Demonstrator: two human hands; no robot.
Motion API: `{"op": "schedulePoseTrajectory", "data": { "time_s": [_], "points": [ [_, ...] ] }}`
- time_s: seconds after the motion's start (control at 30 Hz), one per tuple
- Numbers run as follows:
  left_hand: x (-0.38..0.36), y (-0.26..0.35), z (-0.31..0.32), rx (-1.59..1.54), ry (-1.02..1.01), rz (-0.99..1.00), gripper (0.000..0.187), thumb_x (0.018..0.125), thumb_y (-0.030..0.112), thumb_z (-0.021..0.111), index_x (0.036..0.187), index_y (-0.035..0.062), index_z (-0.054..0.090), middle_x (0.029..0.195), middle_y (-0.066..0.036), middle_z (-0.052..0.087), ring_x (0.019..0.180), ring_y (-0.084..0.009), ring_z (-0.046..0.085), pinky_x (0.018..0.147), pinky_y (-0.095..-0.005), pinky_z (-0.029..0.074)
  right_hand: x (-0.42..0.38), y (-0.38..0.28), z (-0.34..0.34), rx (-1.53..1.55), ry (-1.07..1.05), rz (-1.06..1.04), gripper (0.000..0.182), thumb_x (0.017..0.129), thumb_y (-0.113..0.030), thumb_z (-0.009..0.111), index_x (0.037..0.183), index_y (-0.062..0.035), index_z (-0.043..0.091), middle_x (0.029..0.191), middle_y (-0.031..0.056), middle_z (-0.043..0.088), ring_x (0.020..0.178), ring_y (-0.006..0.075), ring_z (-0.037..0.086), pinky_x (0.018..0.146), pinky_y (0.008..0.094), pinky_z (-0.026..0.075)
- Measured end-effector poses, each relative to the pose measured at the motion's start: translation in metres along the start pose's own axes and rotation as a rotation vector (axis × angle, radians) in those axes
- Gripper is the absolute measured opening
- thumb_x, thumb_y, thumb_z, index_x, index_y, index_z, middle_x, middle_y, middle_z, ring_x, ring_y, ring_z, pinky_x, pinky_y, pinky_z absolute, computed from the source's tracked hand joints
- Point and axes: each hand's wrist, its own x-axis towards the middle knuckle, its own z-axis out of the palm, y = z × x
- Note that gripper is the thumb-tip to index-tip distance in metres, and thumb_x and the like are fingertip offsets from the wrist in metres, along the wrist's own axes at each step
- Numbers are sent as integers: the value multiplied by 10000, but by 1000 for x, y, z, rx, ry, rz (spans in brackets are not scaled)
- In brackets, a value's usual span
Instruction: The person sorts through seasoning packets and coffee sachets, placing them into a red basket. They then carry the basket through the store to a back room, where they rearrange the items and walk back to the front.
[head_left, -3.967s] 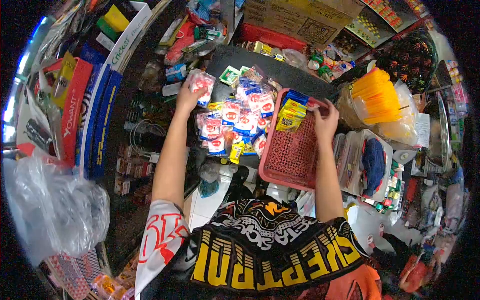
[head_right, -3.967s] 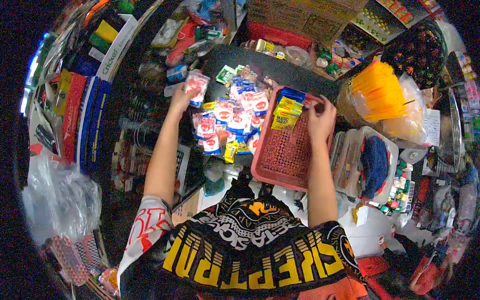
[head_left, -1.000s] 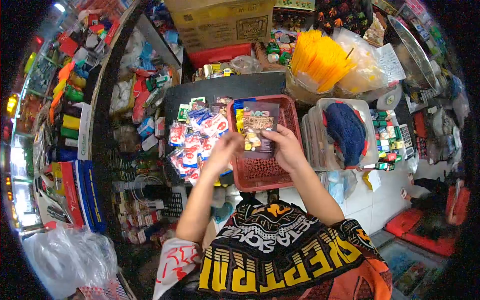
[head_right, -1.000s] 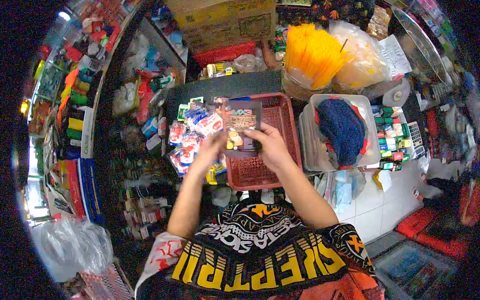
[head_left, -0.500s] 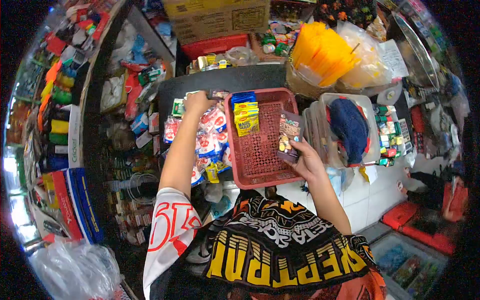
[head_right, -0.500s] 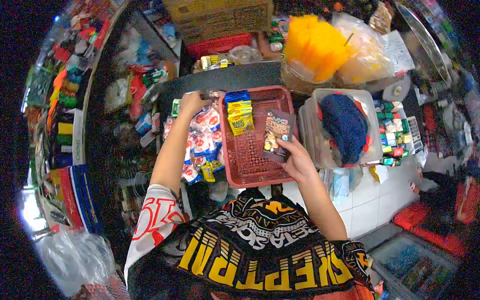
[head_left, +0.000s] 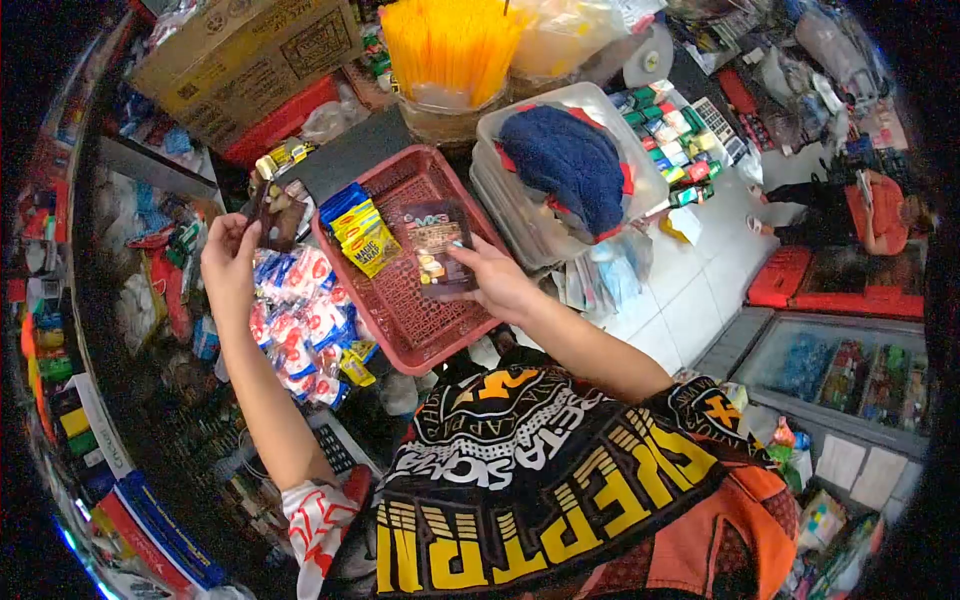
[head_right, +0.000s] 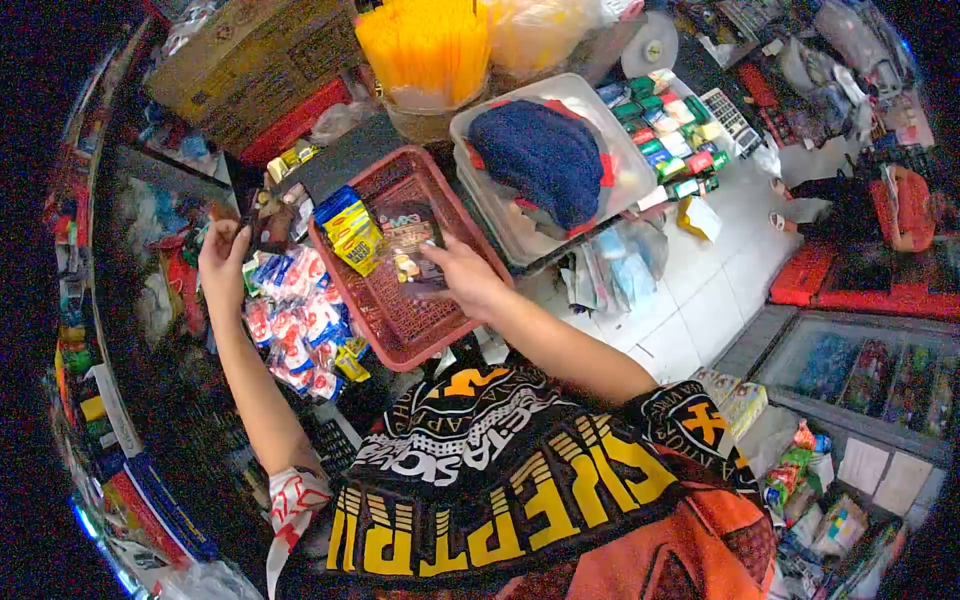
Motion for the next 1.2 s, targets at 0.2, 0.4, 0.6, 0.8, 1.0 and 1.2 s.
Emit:
{"op": "schedulePoseTrajectory", "data": {
  "time_s": [0.2, 0.4, 0.6, 0.8, 1.0, 1.2],
  "points": [
    [-75, 83, 81, -125, -69, -108, 317, 691, 7, 513, 991, 50, 419, 868, -67, 472, 759, -139, 481, 678, -243, 405, -4, 13, 21, -286, -99, -418, 395, 864, -205, 381, 1222, -49, 324, 1155, 68, 424, 992, 133, 422, 854, 257, 344],
    [-86, 89, 113, -662, -260, -405, 314, 789, 57, 473, 1095, 53, 403, 862, -75, 479, 759, -160, 569, 587, -246, 451, -11, 19, 16, -650, -237, -463, 587, 783, -109, 525, 1266, -47, 197, 1155, 95, 395, 1053, 154, 396, 872, 291, 340],
    [-99, 85, 81, -222, 201, -39, 276, 751, 104, 551, 1007, 24, 485, 900, -57, 490, 763, -145, 524, 668, -247, 417, -2, 20, 8, -438, -377, -345, 528, 747, -10, 526, 1219, -24, 289, 1106, 60, 447, 989, 123, 440, 860, 262, 346],
    [-117, 79, 78, 182, 123, -298, 313, 742, 292, 566, 687, -13, 522, 548, -116, 505, 489, -198, 484, 473, -316, 367, -8, 22, 19, -354, -399, -248, 489, 796, -69, 482, 1234, -21, 269, 1126, 57, 433, 992, 121, 435, 845, 250, 355],
    [-123, 74, 90, 206, 372, -261, 314, 783, 242, 523, 623, -18, 447, 498, -154, 440, 429, -201, 368, 442, -323, 334, -14, 19, 32, -532, -559, -402, 785, 578, -124, 734, 1200, -8, 269, 1080, 87, 454, 953, 145, 466, 819, 272, 380],
    [-124, 58, 90, -59, 403, -269, 260, 773, 218, 546, 686, -13, 463, 573, -92, 484, 504, -126, 402, 472, -262, 352, -10, 11, 36, -538, -565, -297, 799, 550, -95, 748, 1185, -20, 268, 1047, 78, 468, 917, 145, 484, 756, 271, 415]
  ]
}}
